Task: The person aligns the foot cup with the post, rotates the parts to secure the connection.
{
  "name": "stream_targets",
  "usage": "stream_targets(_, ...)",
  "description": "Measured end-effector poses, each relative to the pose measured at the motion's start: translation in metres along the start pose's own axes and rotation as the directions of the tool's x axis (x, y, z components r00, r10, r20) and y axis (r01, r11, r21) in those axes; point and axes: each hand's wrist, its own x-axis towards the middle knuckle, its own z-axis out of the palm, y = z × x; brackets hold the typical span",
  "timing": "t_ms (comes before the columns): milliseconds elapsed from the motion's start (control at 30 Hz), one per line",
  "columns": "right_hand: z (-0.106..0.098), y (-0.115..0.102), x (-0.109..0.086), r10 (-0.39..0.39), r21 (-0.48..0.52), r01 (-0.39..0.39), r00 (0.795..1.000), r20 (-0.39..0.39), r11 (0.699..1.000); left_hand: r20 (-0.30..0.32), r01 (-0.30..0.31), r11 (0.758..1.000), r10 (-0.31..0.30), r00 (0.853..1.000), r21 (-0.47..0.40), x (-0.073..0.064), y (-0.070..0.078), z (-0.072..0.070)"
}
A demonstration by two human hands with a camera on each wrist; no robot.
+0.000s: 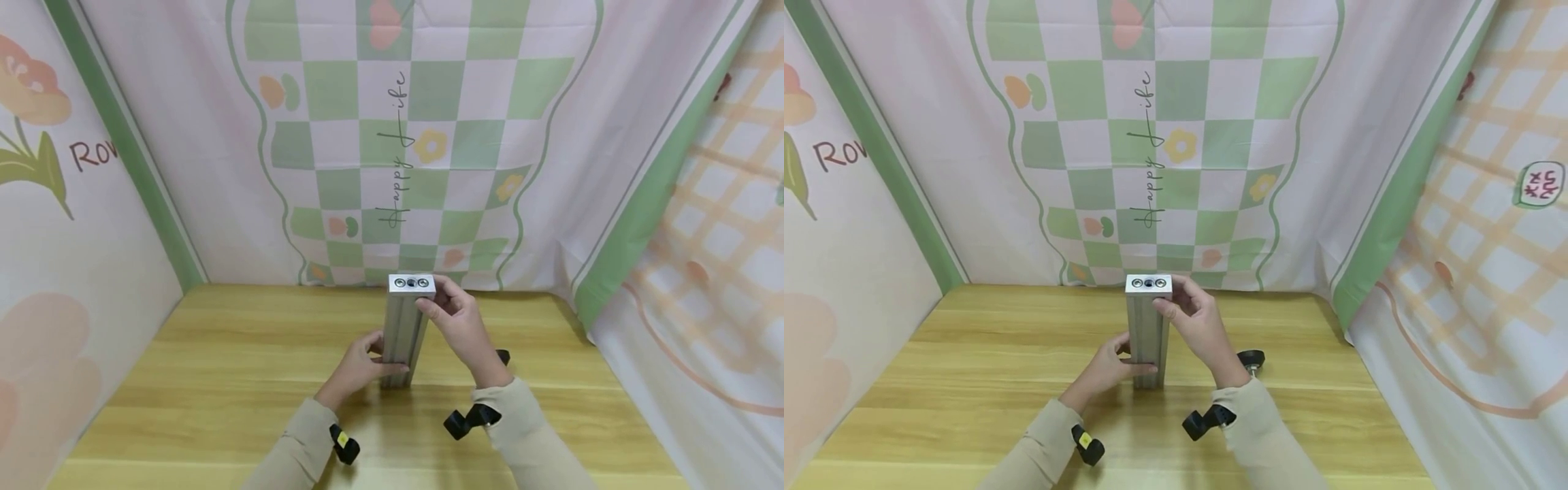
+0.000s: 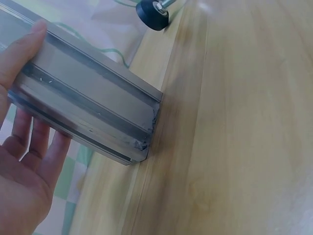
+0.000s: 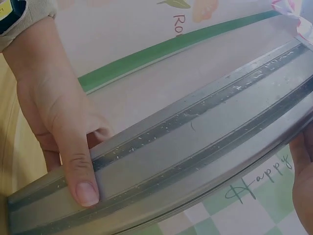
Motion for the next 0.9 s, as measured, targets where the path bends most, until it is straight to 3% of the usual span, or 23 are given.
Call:
stream_targets(467,0.004,0.0,-0.009,-0.037,0.018,0.037,0.999,-0.014,0.999,0.058,0.027,0.999,-0.026,0.998,-0.017,-0.001,-0.005,-0.002)
stream_targets(900,-0.003,-0.002,-0.001,-0.018,-0.068,0.02,0.999,0.03,0.997,0.106,-0.039,0.998,0.045,0.993,-0.058,-0.005,0.003,-0.013)
